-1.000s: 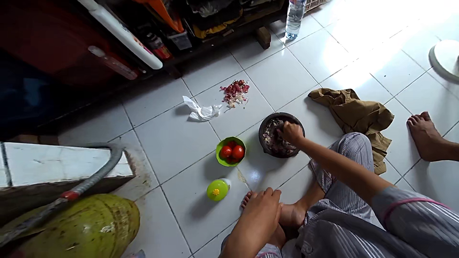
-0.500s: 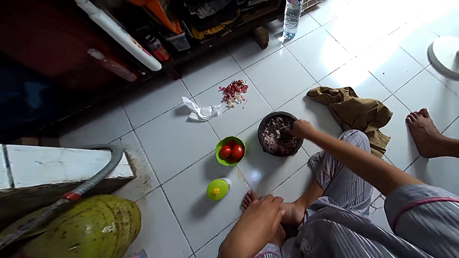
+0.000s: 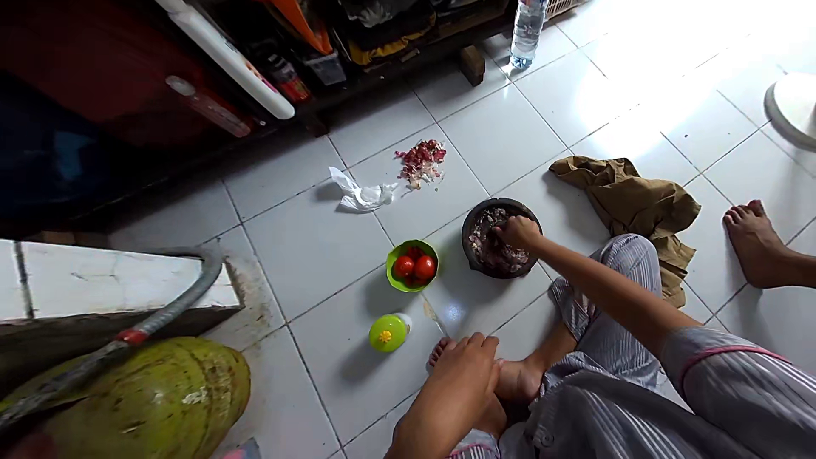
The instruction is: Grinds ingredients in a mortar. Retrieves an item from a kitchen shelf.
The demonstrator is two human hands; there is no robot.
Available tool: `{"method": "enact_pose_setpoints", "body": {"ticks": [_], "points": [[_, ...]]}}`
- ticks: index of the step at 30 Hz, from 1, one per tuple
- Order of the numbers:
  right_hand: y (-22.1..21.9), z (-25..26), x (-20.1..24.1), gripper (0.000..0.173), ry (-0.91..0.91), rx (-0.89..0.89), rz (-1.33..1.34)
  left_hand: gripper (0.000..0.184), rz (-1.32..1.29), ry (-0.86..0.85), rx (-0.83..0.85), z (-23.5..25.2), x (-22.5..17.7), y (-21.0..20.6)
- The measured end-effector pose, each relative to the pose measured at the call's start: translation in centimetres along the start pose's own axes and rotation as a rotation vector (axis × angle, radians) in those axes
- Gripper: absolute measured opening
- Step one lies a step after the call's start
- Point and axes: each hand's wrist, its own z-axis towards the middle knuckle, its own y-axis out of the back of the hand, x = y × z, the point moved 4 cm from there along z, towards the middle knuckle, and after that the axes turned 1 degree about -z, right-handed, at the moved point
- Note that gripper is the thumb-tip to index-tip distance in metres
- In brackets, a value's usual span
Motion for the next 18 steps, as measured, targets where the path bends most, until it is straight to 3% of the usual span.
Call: {"method": "enact_pose_setpoints", "body": {"ticks": [3, 6, 9, 12, 16, 18], "points": [[2.3, 2.1, -2.2, 0.071, -0.004, 0.161, 0.071, 0.042, -0.001, -0.07, -0.04, -0.2, -0.5, -0.1], [-0.4, -0.8, -4.8, 0.067, 0.001, 0.042, 0.011, 0.042, -0.047, -0.064, 0.045, -0.1, 0.9, -1.3], [-2.7, -3.4, -2.2, 0.064, 0.011, -0.049, -0.071, 0.044, -0.018, -0.011, 0.043, 0.0, 0.3, -0.6], [0.2, -0.7, 0.4, 0.06, 0.039, -0.05, -0.078, 0.042, 0.028, -0.033, -0.08, -0.1, -0.5, 0.5], [-1.9, -0.5, -1.9, 0.056, 0.051, -0.01, -0.029, 0.041, -0.041, -0.027, -0.005, -0.7, 1.3, -1.0], [-2.1, -1.6, -1.7, 0.063, 0.043, -0.04, -0.026, 0.04, -0.065, -0.014, 0.006, -0.5, 1.9, -0.9]]}}
